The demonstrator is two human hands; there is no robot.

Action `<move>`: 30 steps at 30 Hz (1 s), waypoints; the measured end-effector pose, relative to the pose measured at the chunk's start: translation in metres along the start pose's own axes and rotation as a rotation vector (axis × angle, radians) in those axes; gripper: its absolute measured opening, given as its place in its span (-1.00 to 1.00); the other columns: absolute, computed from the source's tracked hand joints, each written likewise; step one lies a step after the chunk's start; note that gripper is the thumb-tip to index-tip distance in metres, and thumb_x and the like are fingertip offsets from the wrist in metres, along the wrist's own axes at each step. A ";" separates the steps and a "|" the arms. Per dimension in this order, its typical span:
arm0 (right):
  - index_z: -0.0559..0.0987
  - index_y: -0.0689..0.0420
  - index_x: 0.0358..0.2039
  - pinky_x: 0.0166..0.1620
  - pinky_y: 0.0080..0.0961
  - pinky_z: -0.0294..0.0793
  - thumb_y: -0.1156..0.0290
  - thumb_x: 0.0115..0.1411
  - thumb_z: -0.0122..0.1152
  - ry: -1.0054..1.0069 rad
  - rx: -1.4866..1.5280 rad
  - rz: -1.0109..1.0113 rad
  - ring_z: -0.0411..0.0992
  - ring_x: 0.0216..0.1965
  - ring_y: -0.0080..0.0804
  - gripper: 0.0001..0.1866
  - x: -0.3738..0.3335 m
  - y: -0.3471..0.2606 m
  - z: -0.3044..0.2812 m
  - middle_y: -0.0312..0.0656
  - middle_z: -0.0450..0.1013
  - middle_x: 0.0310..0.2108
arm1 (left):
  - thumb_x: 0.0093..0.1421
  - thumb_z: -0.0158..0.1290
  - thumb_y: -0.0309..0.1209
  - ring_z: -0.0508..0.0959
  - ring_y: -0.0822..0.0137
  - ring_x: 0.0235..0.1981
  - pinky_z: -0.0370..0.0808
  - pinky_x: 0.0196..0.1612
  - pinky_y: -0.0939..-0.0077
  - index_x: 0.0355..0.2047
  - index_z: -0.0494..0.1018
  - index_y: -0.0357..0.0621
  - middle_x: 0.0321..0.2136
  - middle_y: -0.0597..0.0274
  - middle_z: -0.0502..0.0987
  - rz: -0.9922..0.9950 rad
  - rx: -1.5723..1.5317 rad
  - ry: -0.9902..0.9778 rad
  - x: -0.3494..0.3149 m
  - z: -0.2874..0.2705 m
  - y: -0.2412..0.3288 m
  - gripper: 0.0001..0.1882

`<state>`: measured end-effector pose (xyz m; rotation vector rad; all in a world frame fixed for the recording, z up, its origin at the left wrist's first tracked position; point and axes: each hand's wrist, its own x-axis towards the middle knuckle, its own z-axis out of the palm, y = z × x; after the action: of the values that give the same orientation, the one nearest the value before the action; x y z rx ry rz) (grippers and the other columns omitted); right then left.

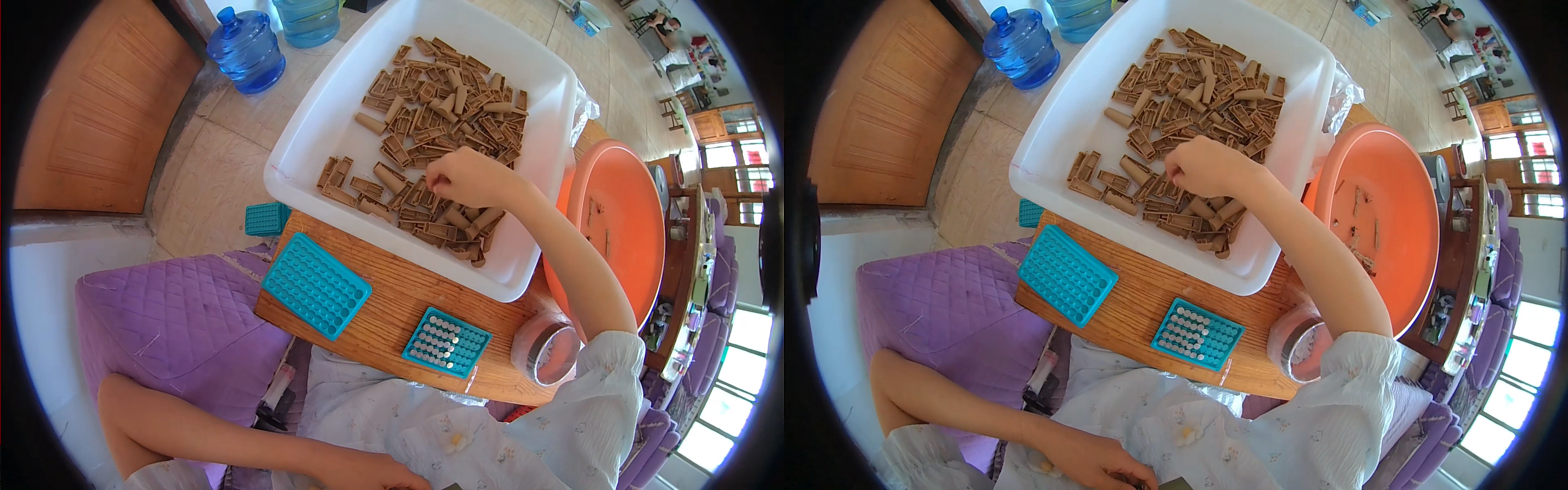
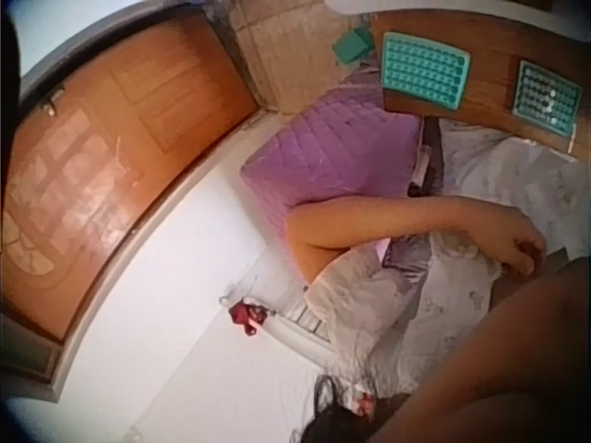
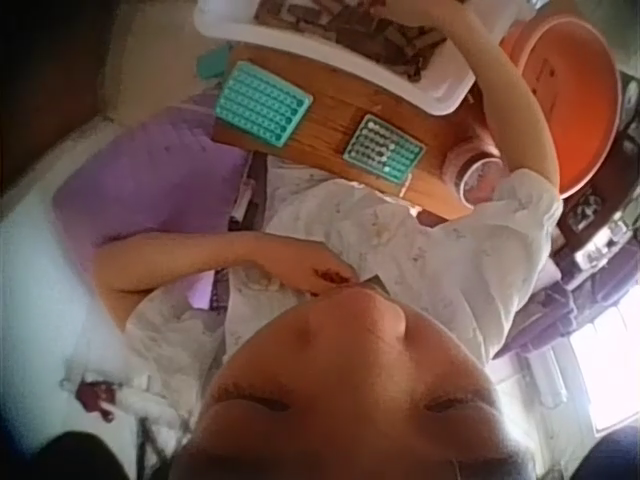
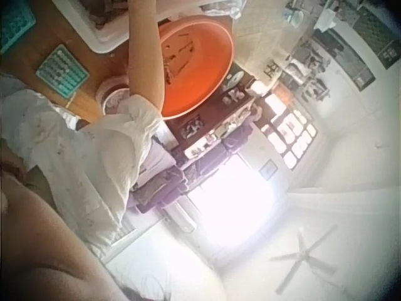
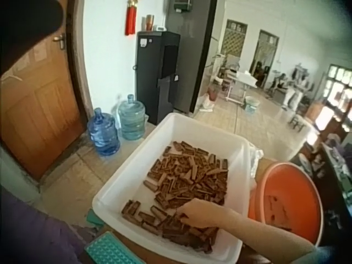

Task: The person assembles small wooden slats, plastic trays, plastic cylinders, and small metal screws into final units by hand.

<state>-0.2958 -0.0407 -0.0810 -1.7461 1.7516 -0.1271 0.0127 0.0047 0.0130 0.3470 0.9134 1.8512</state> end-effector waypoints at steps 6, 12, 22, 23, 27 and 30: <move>0.50 0.21 -0.47 -0.30 -0.35 0.39 0.40 -0.12 0.14 -0.078 -0.148 -0.052 0.41 -0.42 -0.16 -0.81 -0.025 -0.009 0.026 -0.09 0.42 -0.54 | 0.16 -0.13 -0.32 0.43 0.43 -0.33 0.38 -0.31 0.57 -0.09 0.30 -0.19 -0.30 0.21 0.46 0.025 -0.055 0.015 0.000 0.000 -0.001 -0.67; 0.45 0.21 -0.52 -0.33 -0.30 0.38 0.38 -0.18 0.14 -0.033 -0.251 0.064 0.40 -0.41 -0.14 -0.81 -0.032 -0.025 0.034 -0.05 0.40 -0.53 | 0.21 -0.18 -0.35 0.47 0.45 -0.28 0.41 -0.26 0.60 -0.10 0.24 -0.15 -0.24 0.21 0.42 0.091 -0.339 0.049 0.013 -0.003 -0.020 -0.73; 0.41 0.23 -0.28 -0.31 -0.66 0.35 0.56 -0.01 0.09 0.748 0.382 0.288 0.38 -0.39 -0.60 -0.78 -0.118 -0.071 0.003 -0.26 0.43 -0.45 | 0.22 -0.22 -0.37 0.42 0.34 -0.17 0.39 -0.08 0.47 -0.06 0.17 -0.19 -0.20 0.16 0.37 0.223 -0.457 0.758 0.005 -0.019 0.013 -0.71; 0.41 0.23 -0.28 -0.31 -0.66 0.35 0.56 -0.01 0.09 0.758 0.378 0.290 0.38 -0.39 -0.60 -0.78 -0.127 -0.078 0.011 -0.26 0.43 -0.45 | 0.23 -0.25 -0.37 0.43 0.33 -0.17 0.39 -0.07 0.47 -0.06 0.17 -0.18 -0.20 0.16 0.37 0.273 -0.493 0.837 0.006 -0.020 0.014 -0.71; 0.43 0.29 -0.29 -0.35 -0.71 0.39 0.60 0.00 0.11 0.902 0.947 0.275 0.39 -0.43 -0.61 -0.79 -0.156 -0.117 0.049 -0.20 0.45 -0.44 | 0.25 -0.28 -0.38 0.43 0.43 -0.21 0.40 -0.16 0.61 -0.06 0.18 -0.19 -0.22 0.20 0.37 0.487 -0.391 0.887 0.008 -0.028 0.015 -0.72; 0.42 0.32 -0.27 -0.30 -0.71 0.41 0.56 0.03 0.13 1.128 1.312 0.181 0.42 -0.39 -0.57 -0.77 -0.169 -0.153 0.079 -0.16 0.45 -0.42 | 0.23 -0.25 -0.42 0.41 0.51 -0.23 0.36 -0.18 0.69 -0.06 0.22 -0.22 -0.24 0.25 0.39 0.619 -0.142 1.028 0.008 -0.025 0.026 -0.72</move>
<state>-0.1416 0.1279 -0.0038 -0.4436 1.6678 -1.9458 -0.0233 -0.0044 0.0138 -0.5451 1.4301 2.7066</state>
